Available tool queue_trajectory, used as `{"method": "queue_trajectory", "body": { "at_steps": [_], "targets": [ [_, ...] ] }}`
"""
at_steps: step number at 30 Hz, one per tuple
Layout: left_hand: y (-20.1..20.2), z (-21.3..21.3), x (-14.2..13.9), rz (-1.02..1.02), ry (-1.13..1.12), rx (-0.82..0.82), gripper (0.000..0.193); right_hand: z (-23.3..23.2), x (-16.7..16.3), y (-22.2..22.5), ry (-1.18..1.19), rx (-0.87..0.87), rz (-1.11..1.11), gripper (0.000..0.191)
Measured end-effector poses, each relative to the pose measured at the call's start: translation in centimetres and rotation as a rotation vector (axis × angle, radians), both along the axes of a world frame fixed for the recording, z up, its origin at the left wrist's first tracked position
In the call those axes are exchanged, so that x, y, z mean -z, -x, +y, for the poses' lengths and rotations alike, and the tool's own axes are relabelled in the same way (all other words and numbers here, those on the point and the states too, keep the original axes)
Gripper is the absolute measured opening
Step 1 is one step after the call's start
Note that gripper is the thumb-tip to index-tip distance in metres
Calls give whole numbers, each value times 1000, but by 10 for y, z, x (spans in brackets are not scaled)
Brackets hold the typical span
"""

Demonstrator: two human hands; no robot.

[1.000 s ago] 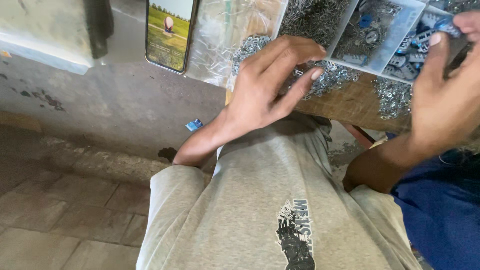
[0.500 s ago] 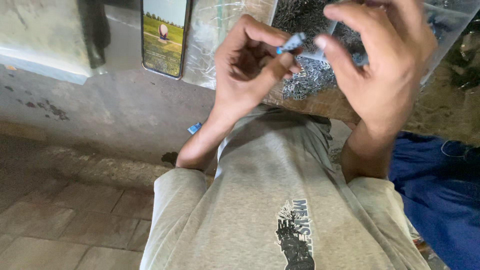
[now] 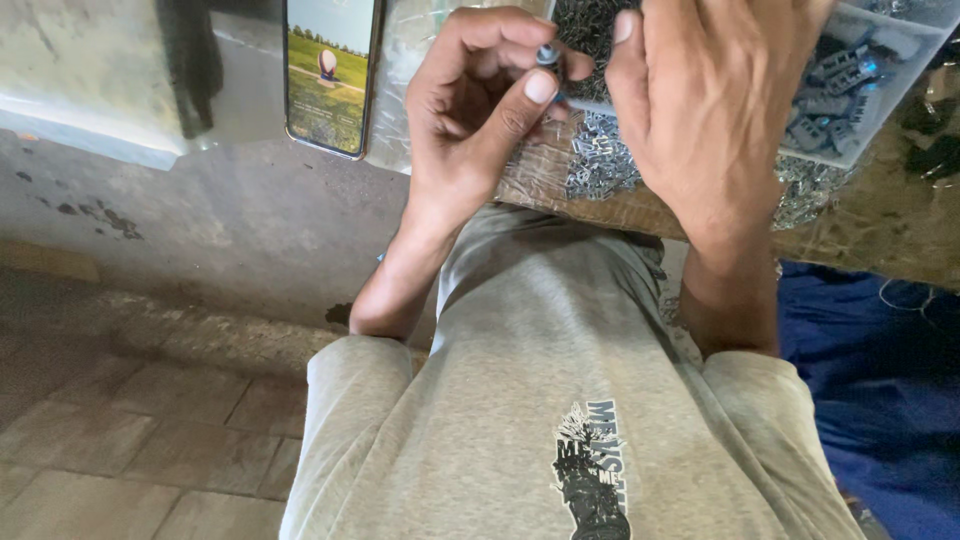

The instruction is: The person sits at a workbench and assembles small blue and gray plastic connector components by hand, fitting pieces together one at a time and placing finished units on the bench or into a compartment tray. A phone on the bench plays a video during part of the episode.

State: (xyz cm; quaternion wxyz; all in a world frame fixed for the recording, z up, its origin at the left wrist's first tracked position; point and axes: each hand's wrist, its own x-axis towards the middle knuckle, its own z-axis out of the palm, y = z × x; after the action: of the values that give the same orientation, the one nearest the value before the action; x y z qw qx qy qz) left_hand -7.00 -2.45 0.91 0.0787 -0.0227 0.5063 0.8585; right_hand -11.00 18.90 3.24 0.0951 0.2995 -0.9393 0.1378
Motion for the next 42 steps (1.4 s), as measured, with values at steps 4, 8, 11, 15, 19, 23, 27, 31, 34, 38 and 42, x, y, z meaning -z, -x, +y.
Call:
{"method": "queue_trajectory", "body": {
  "at_steps": [4, 8, 11, 15, 19, 23, 27, 31, 34, 38, 42],
  "targets": [
    [0, 3, -1, 70, -25, 29, 15, -1, -12, -3, 247, 5, -227, 10],
    [0, 6, 3, 80, -42, 29, 17, -2, -21, -6, 536, -44, -330, 10],
    [0, 7, 4, 115, -31, 40, 16, -5, -21, -4, 639, -67, -364, 8],
    [-2, 8, 2, 108, -3, 36, 19, -5, -20, -9, 606, -56, -371, 5],
    [-3, 9, -1, 67, 37, 41, 21, 1, -17, -10, 486, -76, -266, 2],
    [-6, 9, -5, 28, -5, 59, 21, 2, -15, -6, 418, -133, -180, 3],
    [-6, 8, -7, 51, 22, 59, 21, -2, -17, 0, 410, -178, -116, 6],
    [-7, 10, -8, 58, 63, 47, 20, -6, -21, 3, 275, -165, 21, 12],
    [-6, 11, -9, 68, 79, 30, 18, -7, -20, 0, 308, -164, 36, 15],
    [-5, 11, -9, 149, 167, 7, 18, -3, -18, -11, 510, -88, -219, 11],
    [-2, 12, -11, 191, 220, 1, 20, 3, -12, -15, 616, -66, -314, 13]
  ]
}}
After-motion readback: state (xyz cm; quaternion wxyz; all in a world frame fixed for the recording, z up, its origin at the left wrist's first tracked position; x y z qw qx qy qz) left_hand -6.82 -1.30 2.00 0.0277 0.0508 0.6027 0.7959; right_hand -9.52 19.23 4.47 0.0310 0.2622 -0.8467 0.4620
